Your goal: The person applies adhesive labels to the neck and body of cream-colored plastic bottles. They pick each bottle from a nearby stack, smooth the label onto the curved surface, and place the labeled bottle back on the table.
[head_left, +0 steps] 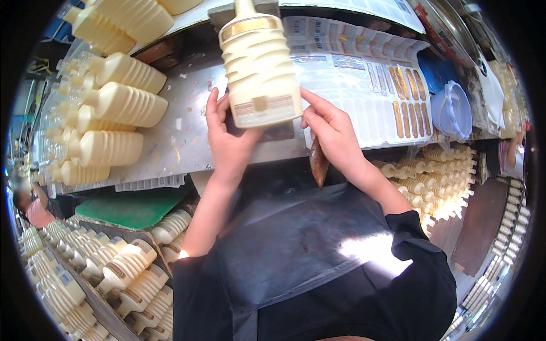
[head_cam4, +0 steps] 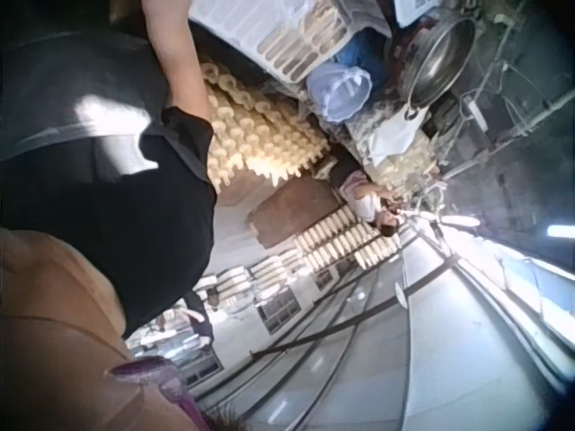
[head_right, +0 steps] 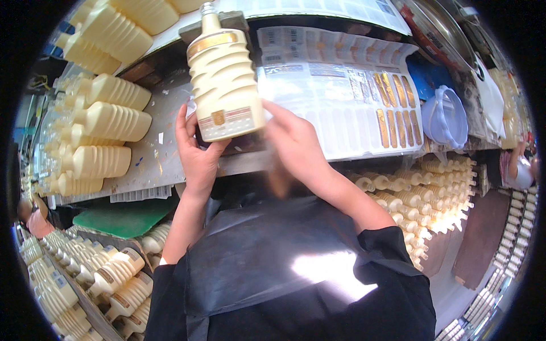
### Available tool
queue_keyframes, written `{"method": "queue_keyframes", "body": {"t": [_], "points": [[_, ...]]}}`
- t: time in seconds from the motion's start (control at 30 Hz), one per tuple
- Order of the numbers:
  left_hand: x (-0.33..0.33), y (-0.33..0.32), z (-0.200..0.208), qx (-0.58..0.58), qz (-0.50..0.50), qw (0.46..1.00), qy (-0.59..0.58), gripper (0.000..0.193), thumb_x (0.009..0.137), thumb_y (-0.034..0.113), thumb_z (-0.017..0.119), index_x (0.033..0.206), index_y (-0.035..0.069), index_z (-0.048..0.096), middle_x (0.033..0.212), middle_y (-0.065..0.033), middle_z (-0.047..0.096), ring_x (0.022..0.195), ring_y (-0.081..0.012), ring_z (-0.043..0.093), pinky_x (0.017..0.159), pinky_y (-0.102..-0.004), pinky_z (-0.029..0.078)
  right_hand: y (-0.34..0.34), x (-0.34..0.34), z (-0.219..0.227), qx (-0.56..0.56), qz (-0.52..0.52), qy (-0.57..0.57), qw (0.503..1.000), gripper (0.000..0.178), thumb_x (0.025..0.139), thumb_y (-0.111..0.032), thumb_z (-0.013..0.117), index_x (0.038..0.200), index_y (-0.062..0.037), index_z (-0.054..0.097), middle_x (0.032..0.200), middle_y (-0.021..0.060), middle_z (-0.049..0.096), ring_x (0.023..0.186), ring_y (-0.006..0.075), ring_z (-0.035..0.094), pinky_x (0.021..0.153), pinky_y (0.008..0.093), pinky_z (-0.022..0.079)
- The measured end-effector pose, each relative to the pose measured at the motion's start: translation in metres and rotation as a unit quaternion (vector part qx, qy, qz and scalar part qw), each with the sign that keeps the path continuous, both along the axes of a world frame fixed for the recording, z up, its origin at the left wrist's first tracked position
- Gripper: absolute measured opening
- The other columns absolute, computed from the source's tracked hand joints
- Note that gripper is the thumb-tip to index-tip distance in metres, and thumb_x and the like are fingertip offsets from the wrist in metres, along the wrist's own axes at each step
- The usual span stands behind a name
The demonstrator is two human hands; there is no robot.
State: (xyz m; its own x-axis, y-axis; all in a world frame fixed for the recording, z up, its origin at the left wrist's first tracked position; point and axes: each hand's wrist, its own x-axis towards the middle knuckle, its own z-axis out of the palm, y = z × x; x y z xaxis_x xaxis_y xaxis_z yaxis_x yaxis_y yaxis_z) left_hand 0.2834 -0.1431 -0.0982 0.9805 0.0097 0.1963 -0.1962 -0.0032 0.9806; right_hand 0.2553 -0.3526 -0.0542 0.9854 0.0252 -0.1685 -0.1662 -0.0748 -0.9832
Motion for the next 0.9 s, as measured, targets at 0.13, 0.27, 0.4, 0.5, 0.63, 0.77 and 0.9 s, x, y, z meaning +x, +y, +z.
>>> {"method": "queue_keyframes", "body": {"t": [0.13,0.27,0.4,0.5,0.63,0.77,0.9], "points": [[-0.001,-0.01,0.005,0.124,0.089,0.986,-0.068,0.095,0.065,0.019,0.097,0.141,0.002,0.043,0.134,-0.0145,0.054,0.126,-0.0266,0.053,0.11,-0.0384,0.042,0.0,0.007,-0.008,0.063,-0.011,0.065,0.996,0.048,0.101,-0.009,0.053,0.148,-0.0023,0.055,0.09,-0.0007,0.061,0.074,0.0056,0.051,0.068,0.0199,0.043],[0.002,-0.014,0.012,0.225,0.116,0.958,-0.138,0.091,0.063,0.023,0.099,0.135,0.004,0.046,0.134,-0.0146,0.051,0.128,-0.0294,0.051,0.11,-0.041,0.041,0.001,0.013,-0.012,0.077,-0.021,0.088,0.993,0.047,0.102,-0.01,0.053,0.149,-0.0034,0.055,0.088,-0.0006,0.059,0.066,0.0042,0.046,0.06,0.0175,0.039],[0.001,-0.013,0.012,0.248,0.119,0.948,-0.159,0.09,0.065,0.02,0.099,0.136,0.004,0.046,0.134,-0.0142,0.051,0.128,-0.029,0.052,0.112,-0.0408,0.042,0.001,0.012,-0.011,0.065,-0.018,0.085,0.994,0.049,0.099,-0.007,0.053,0.148,-0.003,0.055,0.088,-0.0003,0.059,0.064,0.0042,0.045,0.058,0.0175,0.038],[0.0,-0.01,0.006,0.207,0.1,0.966,-0.12,0.09,0.066,0.017,0.097,0.138,0.003,0.044,0.135,-0.0134,0.05,0.13,-0.0266,0.051,0.112,-0.0401,0.041,0.0,0.01,-0.009,0.052,-0.026,0.08,0.995,0.05,0.098,-0.006,0.052,0.147,-0.0022,0.057,0.087,-0.0006,0.058,0.066,0.0042,0.046,0.059,0.0179,0.038],[0.0,-0.001,-0.001,0.094,0.059,0.994,-0.009,0.093,0.061,0.025,0.097,0.137,0.002,0.047,0.13,-0.0164,0.054,0.122,-0.0324,0.053,0.108,-0.0446,0.042,0.0,0.009,-0.008,0.013,-0.016,0.029,0.999,0.048,0.098,-0.009,0.053,0.146,-0.0012,0.055,0.089,-0.0001,0.06,0.071,0.0057,0.049,0.065,0.0202,0.041],[-0.002,0.009,0.001,-0.093,-0.024,0.995,0.022,0.076,0.088,0.028,0.081,0.143,-0.002,0.038,0.135,-0.0155,0.051,0.126,-0.0236,0.05,0.111,-0.0398,0.041,0.005,0.012,-0.008,-0.027,-0.01,-0.014,0.999,0.046,0.101,-0.023,0.06,0.141,-0.0004,0.056,0.089,0.0032,0.063,0.078,0.0106,0.057,0.074,0.0267,0.049],[0.004,0.005,0.005,-0.158,-0.028,0.986,0.046,0.061,0.101,0.03,0.068,0.141,-0.001,0.034,0.136,-0.0146,0.048,0.126,-0.021,0.048,0.112,-0.037,0.036,0.015,0.02,-0.008,-0.066,0.002,-0.039,0.997,0.058,0.098,-0.039,0.068,0.14,-0.0001,0.057,0.083,0.0055,0.064,0.077,0.0135,0.061,0.073,0.0307,0.051]]}}
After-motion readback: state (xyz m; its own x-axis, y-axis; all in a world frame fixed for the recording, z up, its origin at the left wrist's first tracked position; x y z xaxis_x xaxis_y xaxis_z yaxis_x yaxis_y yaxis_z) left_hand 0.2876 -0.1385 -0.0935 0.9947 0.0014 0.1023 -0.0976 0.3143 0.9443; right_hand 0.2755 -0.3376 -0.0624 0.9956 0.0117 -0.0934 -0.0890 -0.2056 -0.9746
